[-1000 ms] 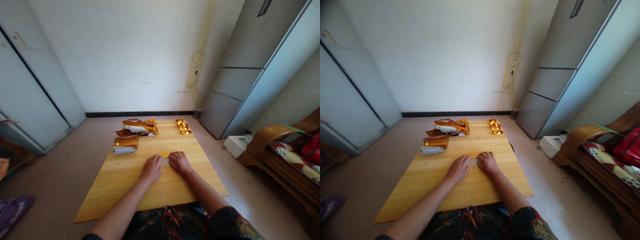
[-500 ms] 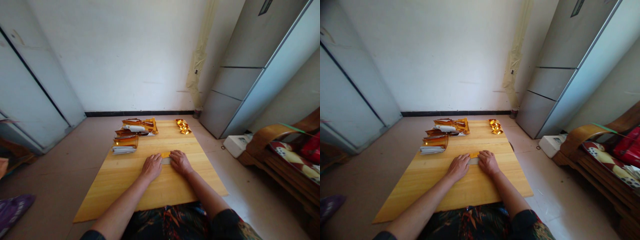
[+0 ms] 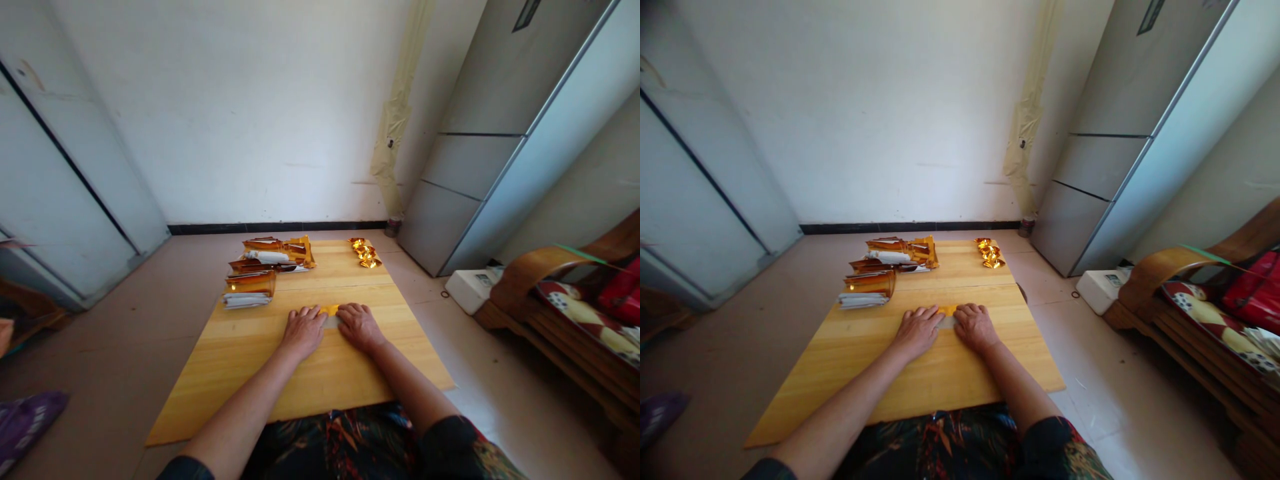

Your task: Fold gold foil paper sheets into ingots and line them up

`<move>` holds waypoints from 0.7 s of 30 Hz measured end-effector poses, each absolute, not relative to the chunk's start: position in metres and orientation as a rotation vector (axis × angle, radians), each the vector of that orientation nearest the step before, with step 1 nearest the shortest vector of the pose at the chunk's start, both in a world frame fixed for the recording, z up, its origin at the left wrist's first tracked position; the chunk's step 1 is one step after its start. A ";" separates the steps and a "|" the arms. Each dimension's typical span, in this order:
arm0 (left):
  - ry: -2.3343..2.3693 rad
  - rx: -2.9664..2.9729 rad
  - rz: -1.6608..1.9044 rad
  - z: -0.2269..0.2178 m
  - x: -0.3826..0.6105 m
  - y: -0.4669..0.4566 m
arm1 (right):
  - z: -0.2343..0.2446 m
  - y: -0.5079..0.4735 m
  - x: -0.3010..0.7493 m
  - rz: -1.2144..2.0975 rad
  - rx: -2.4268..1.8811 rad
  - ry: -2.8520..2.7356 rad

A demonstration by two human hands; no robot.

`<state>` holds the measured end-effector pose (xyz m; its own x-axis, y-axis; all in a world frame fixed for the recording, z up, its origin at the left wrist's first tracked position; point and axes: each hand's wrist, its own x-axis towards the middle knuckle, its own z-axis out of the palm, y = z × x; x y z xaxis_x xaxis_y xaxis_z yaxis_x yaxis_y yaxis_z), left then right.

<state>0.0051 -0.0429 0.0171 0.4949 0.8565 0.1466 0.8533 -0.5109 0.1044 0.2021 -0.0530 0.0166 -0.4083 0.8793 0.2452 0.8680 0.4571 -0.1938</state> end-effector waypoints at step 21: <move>1.571 2.671 0.353 0.008 -0.011 -0.047 | 0.032 -0.045 0.163 -0.039 -1.689 -2.467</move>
<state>-0.0107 -0.0469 0.0080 0.4671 0.8653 0.1819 0.8600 -0.4924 0.1340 0.1632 -0.0446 0.0318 -0.3539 0.9249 0.1391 0.9288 0.3650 -0.0641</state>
